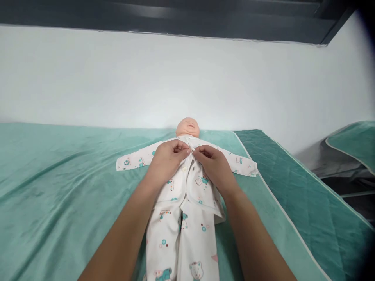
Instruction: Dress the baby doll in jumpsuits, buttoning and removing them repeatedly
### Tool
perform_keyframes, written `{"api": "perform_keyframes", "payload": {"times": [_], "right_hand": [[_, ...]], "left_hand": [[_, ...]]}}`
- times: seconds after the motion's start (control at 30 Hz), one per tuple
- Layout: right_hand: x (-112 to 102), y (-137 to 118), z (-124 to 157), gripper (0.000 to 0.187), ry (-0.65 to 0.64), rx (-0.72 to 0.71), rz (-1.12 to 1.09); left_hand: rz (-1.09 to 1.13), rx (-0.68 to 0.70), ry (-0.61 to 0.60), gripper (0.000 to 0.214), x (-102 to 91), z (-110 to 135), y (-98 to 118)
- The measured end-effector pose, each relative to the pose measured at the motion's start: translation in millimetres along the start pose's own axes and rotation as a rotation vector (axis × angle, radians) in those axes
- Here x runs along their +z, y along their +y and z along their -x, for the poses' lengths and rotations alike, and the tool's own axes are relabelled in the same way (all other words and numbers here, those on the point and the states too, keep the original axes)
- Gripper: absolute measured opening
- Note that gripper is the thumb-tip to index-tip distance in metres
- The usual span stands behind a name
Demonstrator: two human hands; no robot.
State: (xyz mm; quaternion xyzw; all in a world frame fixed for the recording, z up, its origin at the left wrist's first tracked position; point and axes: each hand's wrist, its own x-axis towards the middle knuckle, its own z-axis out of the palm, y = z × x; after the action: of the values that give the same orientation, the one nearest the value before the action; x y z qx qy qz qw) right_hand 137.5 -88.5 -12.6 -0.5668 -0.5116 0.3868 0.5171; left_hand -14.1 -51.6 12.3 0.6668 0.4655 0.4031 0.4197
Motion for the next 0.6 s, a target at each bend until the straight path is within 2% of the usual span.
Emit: {"api": "perform_keyframes", "payload": {"times": [0.1,0.2,0.33,0.6], "right_hand": [[-2,3,0,0.02,-0.016,0.024,-0.099],[2,3,3,0.021,0.035,-0.014,-0.145],[9,0,7,0.02,0.124,-0.116,-0.082],[8,-2,13,0.024,0.075,-0.12,-0.003]], "left_hand": [[0.039,0.005,-0.067,0.015,-3.2,0,0],[0.126,-0.017,-0.106,0.014,-6.7,0,-2],[0.255,-0.049,-0.132,0.015,-10.4,-2,-7],[0.317,-0.054,-0.176,0.017,-14.0,-5,-15]]}}
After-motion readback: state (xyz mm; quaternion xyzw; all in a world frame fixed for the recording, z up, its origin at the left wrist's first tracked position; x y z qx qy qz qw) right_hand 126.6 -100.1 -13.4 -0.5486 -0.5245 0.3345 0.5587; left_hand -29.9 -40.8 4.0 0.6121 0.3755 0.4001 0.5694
